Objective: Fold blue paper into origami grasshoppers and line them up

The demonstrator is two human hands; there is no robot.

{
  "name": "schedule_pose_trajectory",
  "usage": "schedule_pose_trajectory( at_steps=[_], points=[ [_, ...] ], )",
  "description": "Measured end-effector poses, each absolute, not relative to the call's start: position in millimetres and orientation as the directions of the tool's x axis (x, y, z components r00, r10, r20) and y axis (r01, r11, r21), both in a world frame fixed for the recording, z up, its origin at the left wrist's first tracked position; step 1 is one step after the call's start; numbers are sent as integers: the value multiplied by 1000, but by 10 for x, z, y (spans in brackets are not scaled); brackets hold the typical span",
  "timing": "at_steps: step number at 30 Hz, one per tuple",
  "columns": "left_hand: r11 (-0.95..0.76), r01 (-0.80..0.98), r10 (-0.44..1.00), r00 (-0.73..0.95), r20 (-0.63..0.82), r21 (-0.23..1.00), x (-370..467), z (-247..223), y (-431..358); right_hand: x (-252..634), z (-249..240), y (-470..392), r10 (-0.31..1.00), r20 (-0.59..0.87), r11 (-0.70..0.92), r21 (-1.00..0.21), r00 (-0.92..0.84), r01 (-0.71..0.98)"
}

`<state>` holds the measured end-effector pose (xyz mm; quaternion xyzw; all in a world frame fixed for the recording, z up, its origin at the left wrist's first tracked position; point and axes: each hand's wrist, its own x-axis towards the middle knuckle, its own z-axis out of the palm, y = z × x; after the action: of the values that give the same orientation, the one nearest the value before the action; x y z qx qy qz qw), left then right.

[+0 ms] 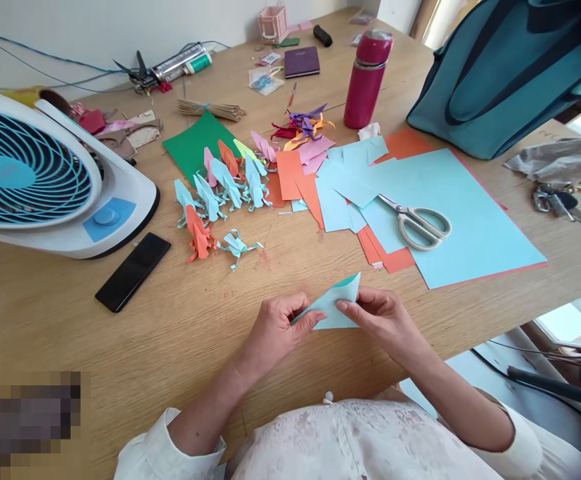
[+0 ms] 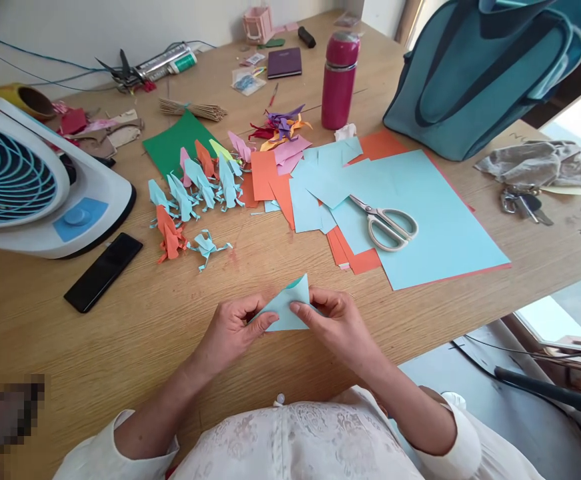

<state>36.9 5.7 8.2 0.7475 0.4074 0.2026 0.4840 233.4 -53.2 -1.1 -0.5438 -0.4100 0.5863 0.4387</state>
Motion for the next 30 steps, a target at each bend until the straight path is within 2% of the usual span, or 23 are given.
schedule_pose_trajectory(
  at_steps=[4, 9, 15, 19, 26, 30],
  points=[
    [-194, 384, 802, 593, -80, 903, 327, 31, 74, 2373, 25, -541, 942, -336, -336, -940, -19, -64],
    [-161, 394, 822, 561, -98, 905, 332, 29, 61, 2360, 82, -541, 961, -276, -277, -961, 30, 4],
    [-208, 423, 831, 552, -69, 882, 371, 75, 27, 2319, 72, -498, 950, -311, -310, -949, -14, 52],
    [-283, 431, 816, 578, -21, 857, 373, 96, 9, 2339, 61, -480, 945, -324, -324, -946, -48, -9],
    [-231, 427, 822, 566, -59, 875, 349, 86, 24, 2451, 138, -469, 939, -316, -313, -949, -139, 41],
    [-255, 446, 824, 564, -48, 858, 363, 105, 19, 2452, 166, -453, 943, -304, -297, -952, -137, 72]
  ],
)
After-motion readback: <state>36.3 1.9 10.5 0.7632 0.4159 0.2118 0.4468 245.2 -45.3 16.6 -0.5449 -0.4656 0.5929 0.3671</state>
